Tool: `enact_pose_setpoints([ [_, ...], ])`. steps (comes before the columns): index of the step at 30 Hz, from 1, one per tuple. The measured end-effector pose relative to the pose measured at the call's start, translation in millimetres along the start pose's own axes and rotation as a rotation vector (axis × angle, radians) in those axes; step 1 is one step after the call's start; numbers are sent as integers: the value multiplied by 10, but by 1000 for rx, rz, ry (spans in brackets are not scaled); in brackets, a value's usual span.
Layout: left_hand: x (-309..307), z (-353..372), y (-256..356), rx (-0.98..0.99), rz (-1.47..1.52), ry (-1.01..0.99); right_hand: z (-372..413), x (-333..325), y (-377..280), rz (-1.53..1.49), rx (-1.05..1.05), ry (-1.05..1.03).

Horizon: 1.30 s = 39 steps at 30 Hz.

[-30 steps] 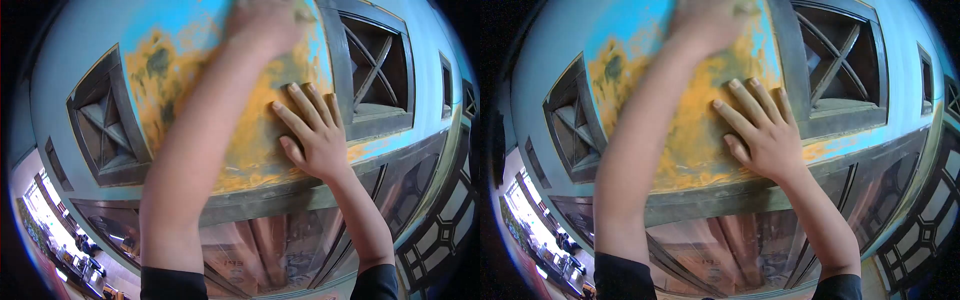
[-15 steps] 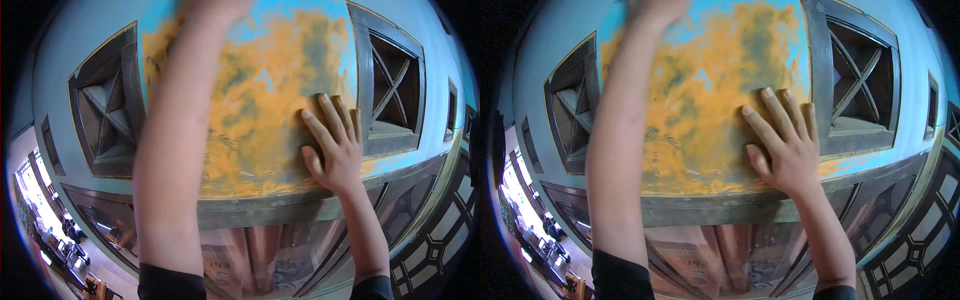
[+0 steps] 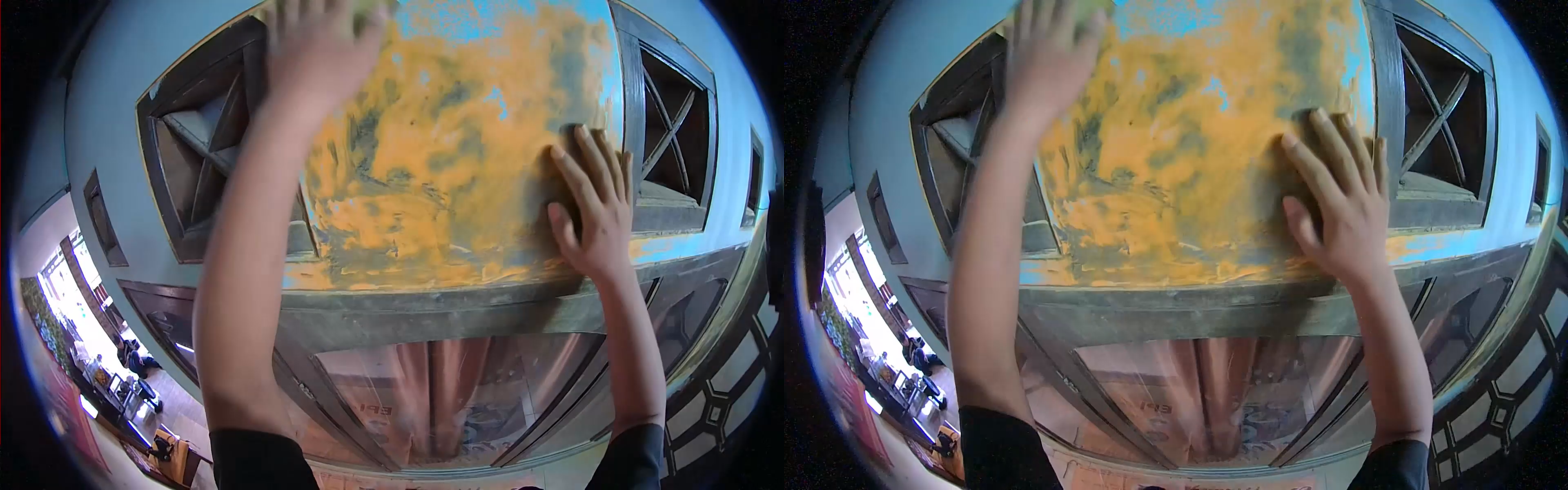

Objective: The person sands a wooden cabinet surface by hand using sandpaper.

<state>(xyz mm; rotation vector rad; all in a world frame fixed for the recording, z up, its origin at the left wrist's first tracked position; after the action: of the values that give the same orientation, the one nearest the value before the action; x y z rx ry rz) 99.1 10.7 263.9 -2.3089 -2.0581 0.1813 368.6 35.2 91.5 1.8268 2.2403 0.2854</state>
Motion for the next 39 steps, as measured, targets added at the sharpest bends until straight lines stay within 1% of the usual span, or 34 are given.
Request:
enact_pose_setpoints([
  [2,281,527,47,306,-170,-55,-269,-11,109,74,-32,54],
  [3,230,559,35,355,-183,-70,-505,-12,191,121,-47,96],
  [5,149,525,-5,448,-197,-86,-1077,32,295,91,-133,227],
  [6,104,327,-99,362,-148,-97,-1373,79,354,107,-164,206],
  [7,69,47,-189,277,-95,-108,-1634,182,423,87,-128,218],
  [9,-20,-345,-331,103,-68,-4,-1789,-13,161,93,8,147],
  [10,-13,-504,-381,75,-78,22,-1801,-78,58,95,75,106],
  [11,11,-618,-449,43,-89,49,-1767,-97,32,99,91,115],
  [14,167,-748,-654,79,-192,61,-1700,-142,2,102,120,128],
  [15,188,-680,-573,96,-177,49,-1684,-141,13,101,126,134],
  [17,121,-324,-332,125,-148,25,-1695,-85,68,88,116,158],
  [19,111,22,1,302,-126,-18,-1747,10,185,79,100,178],
  [20,130,32,126,364,-142,-66,-1766,33,241,77,92,188],
  [22,99,33,358,470,-174,-163,-1675,-130,83,30,104,214],
  [24,-57,-181,445,356,-70,-138,-1711,-71,173,46,123,230],
  [26,86,-629,228,212,-28,11,-1792,88,363,76,187,261],
  [27,136,-616,308,224,-50,16,-1791,134,469,91,246,283],
  [28,150,-547,489,240,-70,18,-1727,71,518,-40,284,323],
  [30,258,-365,967,270,-189,-235,-1648,-73,551,-301,336,407],
  [32,206,-104,1293,385,-233,-504,-1645,-92,535,-335,356,403],
  [33,184,-59,1320,484,-173,-503,-1644,-110,543,-349,365,404],
  [36,100,-325,1089,354,-98,-164,-1640,-108,545,-366,334,407],
  [37,274,-718,670,389,123,46,-1632,-110,540,-333,367,363],
  [38,220,-883,293,191,30,63,-1651,-100,542,-302,335,384],
  [39,91,-918,80,-7,-67,77,-1663,-68,567,-276,303,405],
])
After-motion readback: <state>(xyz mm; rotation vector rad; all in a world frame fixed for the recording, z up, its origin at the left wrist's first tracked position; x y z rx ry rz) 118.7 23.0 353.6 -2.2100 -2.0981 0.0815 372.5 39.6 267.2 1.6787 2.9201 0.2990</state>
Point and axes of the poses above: each hand's wrist, its own z-axis away from the middle knuckle, its own x-axis out of the palm, y = z × x, the point moved 5 cm from there along -z, towards the middle knuckle, and after that the axes turned 7 degrees about z, right-handed, at the moved point
